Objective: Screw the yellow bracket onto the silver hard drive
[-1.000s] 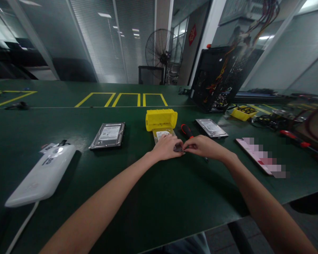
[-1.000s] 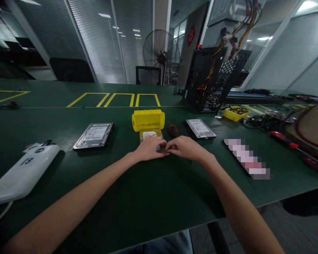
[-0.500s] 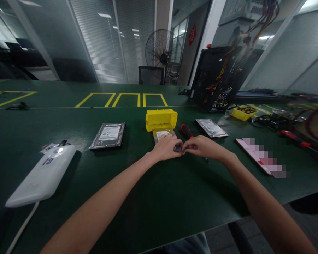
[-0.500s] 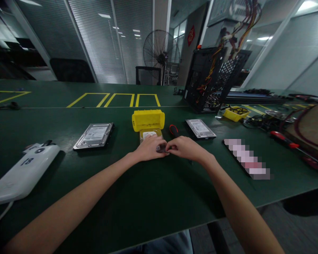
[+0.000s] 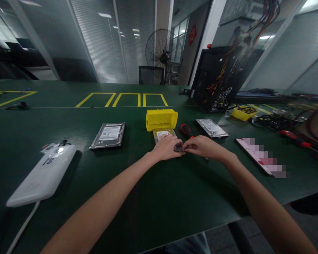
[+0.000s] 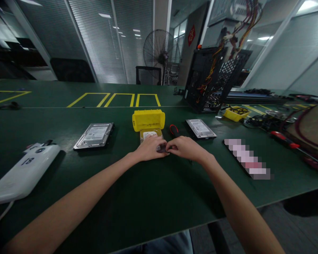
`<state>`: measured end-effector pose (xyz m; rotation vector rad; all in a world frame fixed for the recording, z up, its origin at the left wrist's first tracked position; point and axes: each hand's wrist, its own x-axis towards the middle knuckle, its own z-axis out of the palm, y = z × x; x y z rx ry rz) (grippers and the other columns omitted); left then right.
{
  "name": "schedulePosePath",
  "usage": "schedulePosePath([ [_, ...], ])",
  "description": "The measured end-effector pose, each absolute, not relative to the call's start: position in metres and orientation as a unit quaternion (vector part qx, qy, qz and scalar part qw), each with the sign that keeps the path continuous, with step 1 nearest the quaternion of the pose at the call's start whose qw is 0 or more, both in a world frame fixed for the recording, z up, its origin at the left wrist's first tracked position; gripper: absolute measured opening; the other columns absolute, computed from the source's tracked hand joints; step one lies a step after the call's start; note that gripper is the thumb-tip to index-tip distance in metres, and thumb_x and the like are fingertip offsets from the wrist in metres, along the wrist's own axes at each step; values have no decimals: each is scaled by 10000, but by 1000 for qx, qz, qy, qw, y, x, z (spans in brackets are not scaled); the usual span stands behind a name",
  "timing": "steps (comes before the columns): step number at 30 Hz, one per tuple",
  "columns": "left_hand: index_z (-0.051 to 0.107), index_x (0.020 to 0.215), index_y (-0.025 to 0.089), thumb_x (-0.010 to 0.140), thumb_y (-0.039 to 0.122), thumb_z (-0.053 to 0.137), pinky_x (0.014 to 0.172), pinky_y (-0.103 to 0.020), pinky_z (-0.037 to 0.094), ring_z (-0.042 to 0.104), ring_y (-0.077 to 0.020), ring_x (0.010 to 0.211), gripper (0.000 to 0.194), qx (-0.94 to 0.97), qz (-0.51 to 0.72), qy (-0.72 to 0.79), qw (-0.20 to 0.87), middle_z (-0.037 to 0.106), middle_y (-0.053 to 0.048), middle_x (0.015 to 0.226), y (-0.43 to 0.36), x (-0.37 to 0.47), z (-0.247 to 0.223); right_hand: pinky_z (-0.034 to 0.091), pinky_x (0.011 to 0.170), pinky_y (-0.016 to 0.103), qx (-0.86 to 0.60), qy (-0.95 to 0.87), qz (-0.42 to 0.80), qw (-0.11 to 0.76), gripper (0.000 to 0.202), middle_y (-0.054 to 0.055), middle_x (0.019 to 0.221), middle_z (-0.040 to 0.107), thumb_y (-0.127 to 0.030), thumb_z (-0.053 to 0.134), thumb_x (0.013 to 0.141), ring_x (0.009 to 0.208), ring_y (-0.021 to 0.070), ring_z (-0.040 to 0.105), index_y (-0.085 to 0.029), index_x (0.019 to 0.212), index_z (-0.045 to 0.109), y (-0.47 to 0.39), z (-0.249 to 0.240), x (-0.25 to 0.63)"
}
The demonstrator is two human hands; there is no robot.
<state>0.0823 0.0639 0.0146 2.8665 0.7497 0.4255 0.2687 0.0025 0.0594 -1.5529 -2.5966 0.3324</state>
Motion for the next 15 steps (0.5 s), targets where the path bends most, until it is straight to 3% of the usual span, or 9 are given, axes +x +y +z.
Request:
schedulePosePath([
  [15,627,941,204,868,514,569,814,-375,372,532,-241,932,324,955,135,251,77,599,-48,951,64,82,16,449,707,298,-506,-852,120,56,195,42,904,732,-247,560,874,793,178,666,-212,976,723,3,58,265],
])
